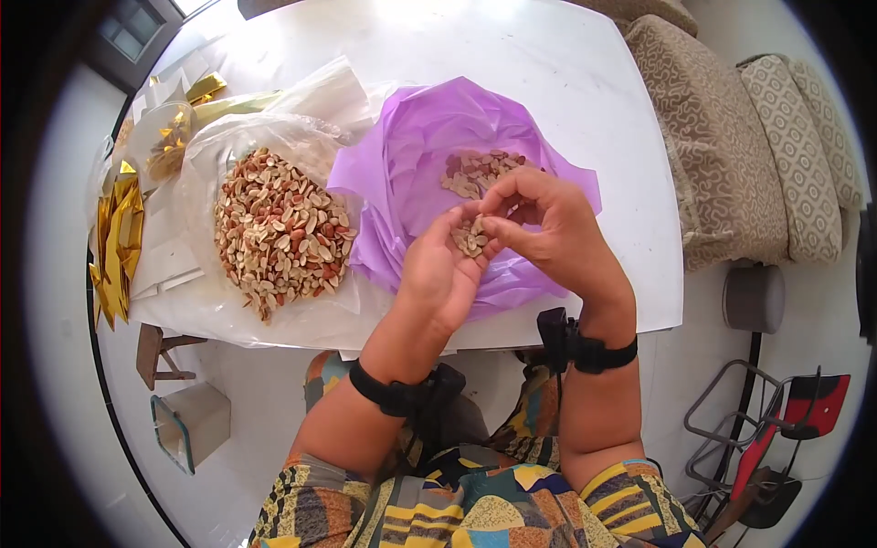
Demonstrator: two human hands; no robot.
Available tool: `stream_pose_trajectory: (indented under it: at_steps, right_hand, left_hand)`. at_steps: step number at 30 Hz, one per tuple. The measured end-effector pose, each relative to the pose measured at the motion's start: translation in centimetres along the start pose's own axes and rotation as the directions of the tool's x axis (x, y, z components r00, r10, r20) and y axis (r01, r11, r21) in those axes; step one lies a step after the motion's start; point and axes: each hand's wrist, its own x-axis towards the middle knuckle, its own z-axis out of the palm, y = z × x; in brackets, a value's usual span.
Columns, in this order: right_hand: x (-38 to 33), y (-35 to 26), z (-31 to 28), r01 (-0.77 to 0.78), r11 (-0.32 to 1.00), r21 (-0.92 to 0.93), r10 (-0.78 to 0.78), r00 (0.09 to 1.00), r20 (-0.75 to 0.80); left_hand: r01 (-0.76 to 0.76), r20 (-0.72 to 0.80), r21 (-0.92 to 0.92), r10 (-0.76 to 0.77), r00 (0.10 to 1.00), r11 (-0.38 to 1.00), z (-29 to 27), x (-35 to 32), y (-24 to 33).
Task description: The person sorts nuts by hand from a pile on the table into a purple paper bowl.
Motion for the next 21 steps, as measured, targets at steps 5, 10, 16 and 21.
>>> stream_pose_trajectory:
  at_steps: [5, 10, 16, 21]
  right_hand:
    - [0.4, 1.1, -0.5, 0.0, 0.98, -0.199, -0.024, 0.993, -0.116]
    - [-0.1, 3.3, 0.1, 0.168, 0.794, -0.585, -0.206, 0.979, 0.002]
    - [-0.2, 3.7, 0.2, 0.067, 0.76, -0.646, -0.052, 0.998, 0.041]
    - [0.1, 3.6, 0.4, 0.023, 0.786, -0.618, -0.001, 0.999, 0.036]
  left_hand:
    - [0.061, 0.037, -0.061, -0.059, 0.998, 0.996, -1.3, 0.7, 0.2]
    - [0.032, 0.003, -0.142, -0.032, 0.999, 0.989, -2.2, 1.1, 0.4]
    - [0.034, -0.028, -0.161, -0.039, 0.999, 0.986, -2.5, 0.8, 0.8]
    - [0.033, -0.049, -0.148, -0.041, 0.998, 0.988, -2.0, 0.6, 0.9]
